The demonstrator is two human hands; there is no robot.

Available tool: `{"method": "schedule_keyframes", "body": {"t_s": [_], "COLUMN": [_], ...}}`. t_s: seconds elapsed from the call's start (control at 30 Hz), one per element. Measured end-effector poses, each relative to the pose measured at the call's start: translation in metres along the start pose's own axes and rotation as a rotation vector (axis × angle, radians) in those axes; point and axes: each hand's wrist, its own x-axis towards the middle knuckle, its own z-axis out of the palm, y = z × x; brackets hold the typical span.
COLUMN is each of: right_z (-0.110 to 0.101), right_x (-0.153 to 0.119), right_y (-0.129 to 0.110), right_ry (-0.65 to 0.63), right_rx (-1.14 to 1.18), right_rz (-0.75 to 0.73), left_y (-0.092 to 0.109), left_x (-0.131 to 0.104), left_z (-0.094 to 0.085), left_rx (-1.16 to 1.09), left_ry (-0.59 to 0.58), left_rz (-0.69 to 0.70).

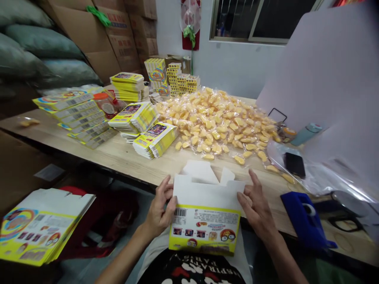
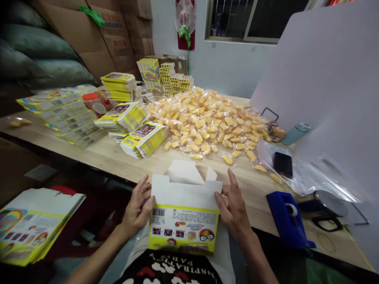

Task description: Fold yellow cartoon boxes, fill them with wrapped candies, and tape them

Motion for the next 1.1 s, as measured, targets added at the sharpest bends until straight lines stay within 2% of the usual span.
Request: {"method": "schedule_keyframes", "body": {"t_s": [0.13, 0.23, 0.37, 0.53, 0.67, 0.87, 0.93, 1.03, 1.07, 1.1], "right_z": [0.015, 0.021, 0.022, 0.004, -0.012, -0.016, -0.013, -0.005, -0.002, 0.001], "right_x": [-0.004, 0.003, 0.018, 0.018, 0.008, 0.005, 0.003, -0.004, -0.005, -0.006], "right_y": [0.006, 0.006, 0.003, -0.003, -0.005, -0.011, -0.011, -0.001, 0.004, 0.01], "right_ry": [0.14, 0.118, -0.081, -0.344, -0.505, -0.653, -0.617, -0.363, -0.278, -0.232], "right_rx": [-0.28, -0.36, -0.442, -0.599, -0.582, -0.526, -0.459, -0.315, -0.255, -0.2], "right_rz": [-0.39, -0.526, -0.515, -0.404, -0.383, -0.413, -0.383, -0.257, -0.197, -0.14], "left_y": [-0.008, -0.006, -0.003, 0.0, 0.002, 0.006, 0.006, 0.003, 0.002, 0.0], "left_x": [-0.018, -0.015, -0.005, 0.0, 0.002, 0.002, -0.001, -0.002, -0.001, 0.002], "left_z": [0.002, -0.002, -0.009, -0.013, -0.017, -0.015, -0.011, -0.005, -0.004, -0.003], "left_rx": [0.007, 0.041, 0.219, 0.286, 0.271, 0.152, 0.071, -0.074, -0.121, -0.153], "left_ry": [0.011, 0.054, -0.075, -0.107, -0.288, -0.421, -0.404, -0.206, -0.166, -0.177], "left_rz": [0.08, 0.107, 0.226, 0.209, 0.237, 0.224, 0.201, 0.034, -0.039, -0.091]}}
